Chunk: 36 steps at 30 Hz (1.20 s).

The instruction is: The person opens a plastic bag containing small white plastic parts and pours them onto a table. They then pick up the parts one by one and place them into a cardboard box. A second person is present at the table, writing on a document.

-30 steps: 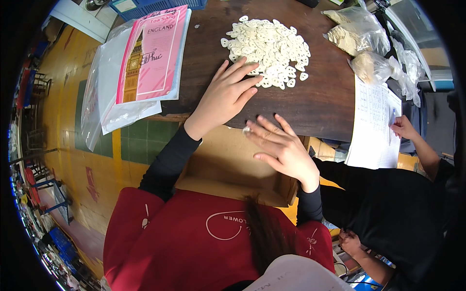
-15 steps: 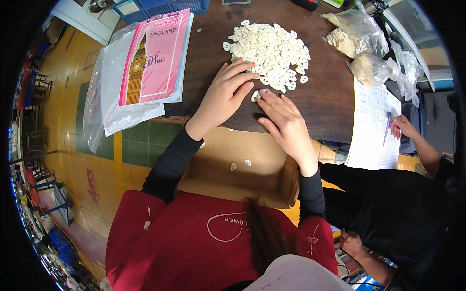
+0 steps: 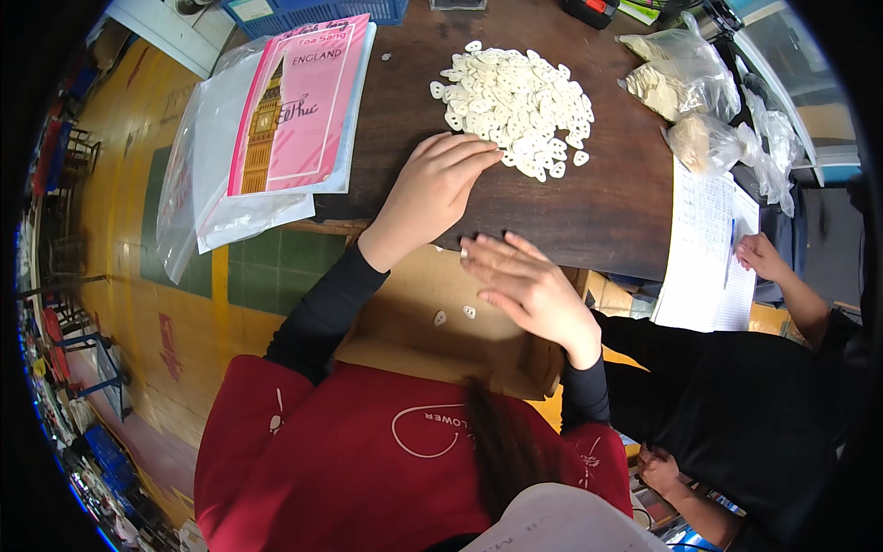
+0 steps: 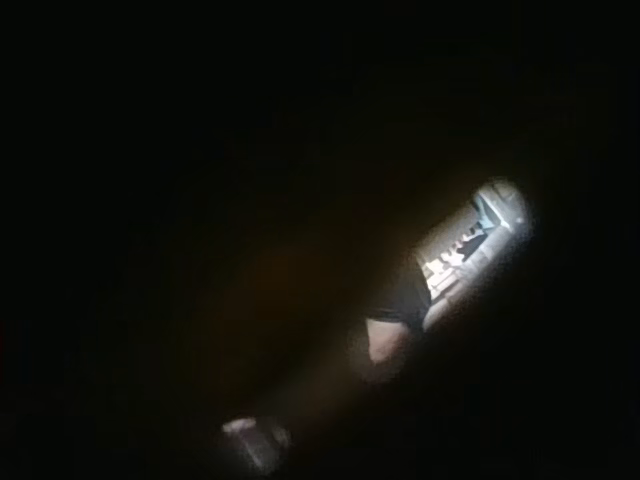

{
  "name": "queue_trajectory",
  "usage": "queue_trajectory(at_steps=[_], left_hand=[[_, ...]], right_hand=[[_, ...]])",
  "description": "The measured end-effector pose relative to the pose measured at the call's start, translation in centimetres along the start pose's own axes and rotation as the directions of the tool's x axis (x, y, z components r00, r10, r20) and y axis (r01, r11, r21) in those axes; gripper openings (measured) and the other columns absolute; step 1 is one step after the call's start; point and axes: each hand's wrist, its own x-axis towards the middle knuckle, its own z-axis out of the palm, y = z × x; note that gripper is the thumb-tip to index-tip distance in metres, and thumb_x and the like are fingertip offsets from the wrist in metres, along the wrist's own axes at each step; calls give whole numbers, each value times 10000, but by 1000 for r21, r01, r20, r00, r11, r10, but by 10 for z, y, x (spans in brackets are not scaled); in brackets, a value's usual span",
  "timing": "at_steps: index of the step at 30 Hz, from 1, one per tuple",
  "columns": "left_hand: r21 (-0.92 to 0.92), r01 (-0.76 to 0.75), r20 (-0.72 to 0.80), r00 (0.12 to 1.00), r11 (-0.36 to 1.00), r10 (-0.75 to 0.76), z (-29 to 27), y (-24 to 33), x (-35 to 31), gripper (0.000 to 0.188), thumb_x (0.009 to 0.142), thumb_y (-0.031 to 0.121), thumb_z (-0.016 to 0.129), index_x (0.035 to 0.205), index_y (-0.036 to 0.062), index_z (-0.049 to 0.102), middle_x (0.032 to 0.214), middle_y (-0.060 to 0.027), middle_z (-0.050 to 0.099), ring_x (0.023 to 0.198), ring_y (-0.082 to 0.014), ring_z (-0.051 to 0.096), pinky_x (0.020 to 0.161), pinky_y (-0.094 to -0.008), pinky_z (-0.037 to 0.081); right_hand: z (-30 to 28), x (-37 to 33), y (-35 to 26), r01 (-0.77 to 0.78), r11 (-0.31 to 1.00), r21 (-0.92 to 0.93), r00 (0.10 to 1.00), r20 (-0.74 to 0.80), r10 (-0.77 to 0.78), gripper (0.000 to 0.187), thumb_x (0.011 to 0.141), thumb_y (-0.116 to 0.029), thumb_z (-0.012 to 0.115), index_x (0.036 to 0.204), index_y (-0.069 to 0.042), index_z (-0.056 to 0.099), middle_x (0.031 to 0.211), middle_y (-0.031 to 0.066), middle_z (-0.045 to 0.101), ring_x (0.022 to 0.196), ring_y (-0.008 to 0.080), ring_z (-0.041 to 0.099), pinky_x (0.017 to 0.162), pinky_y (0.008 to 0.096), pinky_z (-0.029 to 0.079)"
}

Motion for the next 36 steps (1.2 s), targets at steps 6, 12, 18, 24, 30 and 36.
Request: queue_trajectory(at_steps=[6,12,18,24,30,36], left_hand=[[-99,-17,125,992,995,29,-2,-3,-5,372,867,-58,541,1185,44,706,1203,-129,715,1179,-294,647,1129,-475,427],[-308,130,13,991,943,-132,-12,2,0,416,871,-119,469,1193,12,698,1155,-155,728,1092,-337,686,1044,-397,497],[-376,331,-30,929,865,-368,-17,-2,-2,318,935,-78,471,1139,-14,707,1116,-135,746,1059,-236,711,941,-324,520],[-475,368,-13,905,799,-424,-18,-4,-3,266,975,-33,497,1144,-32,702,1139,-127,751,1099,-209,699,984,-318,507],[-338,266,34,962,903,-270,-13,-8,-2,291,1012,91,563,1275,24,668,1289,-125,691,1227,-262,634,1063,-380,466],[129,-125,241,966,984,91,1,5,-6,454,1014,351,600,1393,100,610,1473,-63,573,1419,-262,474,1197,-495,324]], right_hand=[[-16,3,1,76,971,225,995,-88,-57,326,945,-189,688,1229,-33,715,1394,136,642,1387,319,533,1181,523,376],[-13,39,21,-205,951,-233,936,-331,121,364,946,-196,690,1270,-30,689,1403,144,628,1374,290,541,1191,512,346],[-4,33,18,-148,931,-334,969,-236,70,416,945,-232,695,1314,-43,658,1428,122,608,1367,259,544,1197,515,336],[0,45,14,-120,940,-318,969,-242,42,503,924,-258,715,1366,-40,614,1476,128,565,1392,268,517,1184,466,380],[9,29,3,-31,958,-284,997,-82,8,552,911,-301,723,1382,-39,599,1499,123,545,1413,267,498,1192,455,380],[-13,3,-1,73,975,212,997,10,-77,405,932,-248,707,1285,-50,690,1413,136,629,1406,297,513,1206,502,348]])
